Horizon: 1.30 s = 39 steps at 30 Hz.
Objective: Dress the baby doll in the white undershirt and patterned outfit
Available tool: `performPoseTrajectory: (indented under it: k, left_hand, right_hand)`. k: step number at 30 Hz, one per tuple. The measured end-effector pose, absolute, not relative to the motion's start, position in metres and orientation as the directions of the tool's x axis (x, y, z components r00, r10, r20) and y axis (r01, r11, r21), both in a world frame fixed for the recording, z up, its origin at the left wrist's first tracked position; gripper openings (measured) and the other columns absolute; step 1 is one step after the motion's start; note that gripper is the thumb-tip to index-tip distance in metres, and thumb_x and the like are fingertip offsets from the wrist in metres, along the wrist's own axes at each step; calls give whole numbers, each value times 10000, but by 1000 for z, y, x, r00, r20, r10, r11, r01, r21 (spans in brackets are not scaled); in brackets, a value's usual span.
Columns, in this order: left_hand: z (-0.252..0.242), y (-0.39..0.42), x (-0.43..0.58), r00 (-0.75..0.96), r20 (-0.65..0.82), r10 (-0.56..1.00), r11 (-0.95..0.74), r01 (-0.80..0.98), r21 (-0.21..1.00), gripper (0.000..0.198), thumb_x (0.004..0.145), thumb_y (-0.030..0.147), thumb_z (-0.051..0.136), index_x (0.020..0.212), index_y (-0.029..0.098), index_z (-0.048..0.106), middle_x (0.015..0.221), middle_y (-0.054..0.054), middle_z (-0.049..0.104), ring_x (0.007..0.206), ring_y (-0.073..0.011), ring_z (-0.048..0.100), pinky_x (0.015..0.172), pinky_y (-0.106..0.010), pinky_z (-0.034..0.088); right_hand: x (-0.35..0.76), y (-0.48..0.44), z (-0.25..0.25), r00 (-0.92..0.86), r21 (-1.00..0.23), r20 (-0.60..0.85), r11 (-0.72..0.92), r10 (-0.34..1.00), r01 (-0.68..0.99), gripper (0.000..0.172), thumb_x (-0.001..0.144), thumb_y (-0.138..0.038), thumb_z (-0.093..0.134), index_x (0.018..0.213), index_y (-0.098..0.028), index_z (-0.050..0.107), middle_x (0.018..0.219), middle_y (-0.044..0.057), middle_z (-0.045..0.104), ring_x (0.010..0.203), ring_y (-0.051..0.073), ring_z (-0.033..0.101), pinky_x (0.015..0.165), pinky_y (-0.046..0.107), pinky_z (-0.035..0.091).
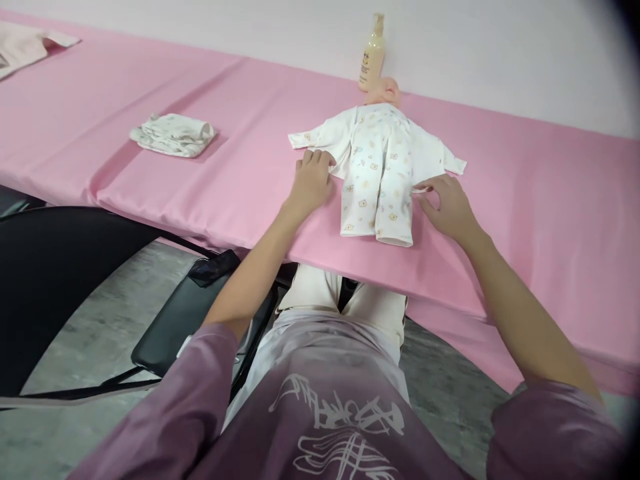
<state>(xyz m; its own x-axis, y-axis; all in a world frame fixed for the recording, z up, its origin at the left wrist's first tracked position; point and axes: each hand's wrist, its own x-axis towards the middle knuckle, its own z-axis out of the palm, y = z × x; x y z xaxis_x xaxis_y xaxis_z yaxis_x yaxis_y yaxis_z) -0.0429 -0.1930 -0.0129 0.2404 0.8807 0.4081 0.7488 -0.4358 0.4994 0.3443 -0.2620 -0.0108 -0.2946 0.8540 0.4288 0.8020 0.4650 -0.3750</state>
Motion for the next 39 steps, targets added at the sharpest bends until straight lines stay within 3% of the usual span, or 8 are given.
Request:
performPoseTrajectory:
  k: [4,8,14,20,25,29,39]
  left_hand:
    - [-28,-154,-40,361,308,880,-470,753,461,235,990,253,739,1223,228,723,1436,-231,737,1464,-475,577,1317,-711,406]
    - [-29,-156,-14,366,309,878,-474,761,444,282,1047,234,675,1323,208,730,1497,-240,731,1454,-457,593,1313,-689,427]
    - [-20,-162,10,428,259,866,-497,796,346,281,1193,300,517,1361,213,724,1561,-253,697,1505,-476,573,1284,-631,453]
    - [-24,-161,13,408,240,881,-472,796,377,310,1188,362,554,1418,216,703,1516,-250,710,1486,-509,574,1270,-653,449]
    - [-28,-159,11,421,235,876,-482,781,397,342,1170,528,619,1298,229,727,1408,-242,731,1431,-524,594,1265,-645,421]
    - [-29,-158,10,433,230,871,-490,774,401,458,1145,664,627,1223,225,732,1360,-247,729,1391,-524,601,1254,-639,412]
    - [-28,-162,10,415,232,880,-474,798,371,353,1148,490,644,1356,211,698,1378,-246,742,1380,-522,636,1239,-641,454]
  right_hand:
    - [341,-214,-29,-270,-355,415,428,869,831,291,1020,-443,679,1235,-254,736,1286,187,766,1206,427,695,1132,664,572]
    - [335,-191,-46,-152,-421,384,319,911,849,334,900,-367,695,1210,-242,690,1214,182,765,1085,401,687,1044,640,608]
    - [336,-190,-56,-122,-369,387,275,914,888,224,995,-422,612,1119,-242,661,1212,208,730,1151,441,645,1087,694,571]
    - [339,-191,-57,-152,-377,345,285,926,881,239,986,-459,674,1099,-251,643,1090,194,711,1134,457,622,1094,750,541]
    - [336,-190,-58,-142,-369,316,260,938,892,183,948,-389,657,1038,-248,582,1091,202,695,1149,471,620,1093,775,512]
    - [335,-190,-58,-135,-383,319,258,938,887,175,1009,-420,625,1027,-254,573,1066,187,680,1132,453,609,1104,765,506]
    - [330,-201,-47,-124,-396,355,270,927,878,133,1048,-375,585,1122,-266,601,1045,142,744,1010,370,630,1090,645,517]
